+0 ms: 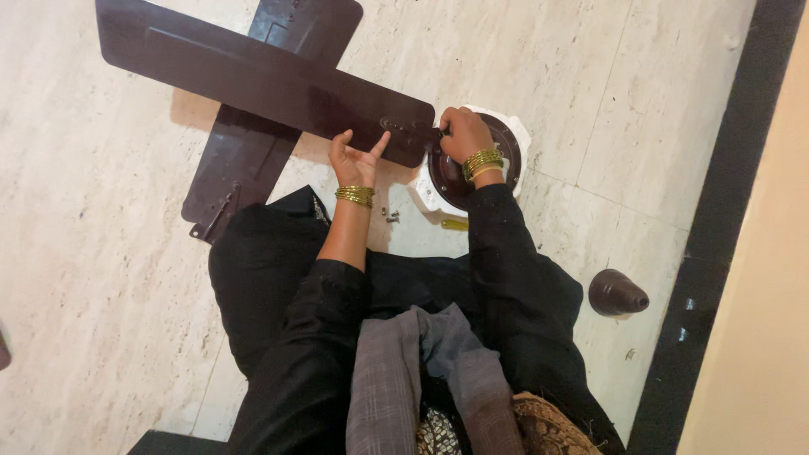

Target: The person sits on the floor and assembles an electric fan. They attach a fan blade to the motor housing using a screwdriver and screws, then tighten the fasteners to secure the blade.

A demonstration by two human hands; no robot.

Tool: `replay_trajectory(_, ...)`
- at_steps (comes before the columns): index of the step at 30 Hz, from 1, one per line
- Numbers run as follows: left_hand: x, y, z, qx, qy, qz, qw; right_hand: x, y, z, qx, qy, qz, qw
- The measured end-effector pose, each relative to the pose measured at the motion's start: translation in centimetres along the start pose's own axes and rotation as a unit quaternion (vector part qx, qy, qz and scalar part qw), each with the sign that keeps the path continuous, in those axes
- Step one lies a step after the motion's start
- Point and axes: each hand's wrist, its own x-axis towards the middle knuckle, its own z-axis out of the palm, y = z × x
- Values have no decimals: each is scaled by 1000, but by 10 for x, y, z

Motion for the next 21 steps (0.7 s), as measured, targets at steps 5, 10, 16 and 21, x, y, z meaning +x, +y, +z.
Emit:
replay_trajectory(5,3,-1,-2,-1,1,-13,1000,4,20,8,28,-19,8,999)
replay_trajectory(10,-2,3,5,0,4,-10,1000,5,32,16,63,-18,16,998)
replay_trajectory(16,-14,9,23,19,11,-31,999,5,31,15,36,42,1,998)
replay_trajectory(21,-10,6,22,14,48,-19,999,5,24,10,54,21,45,997)
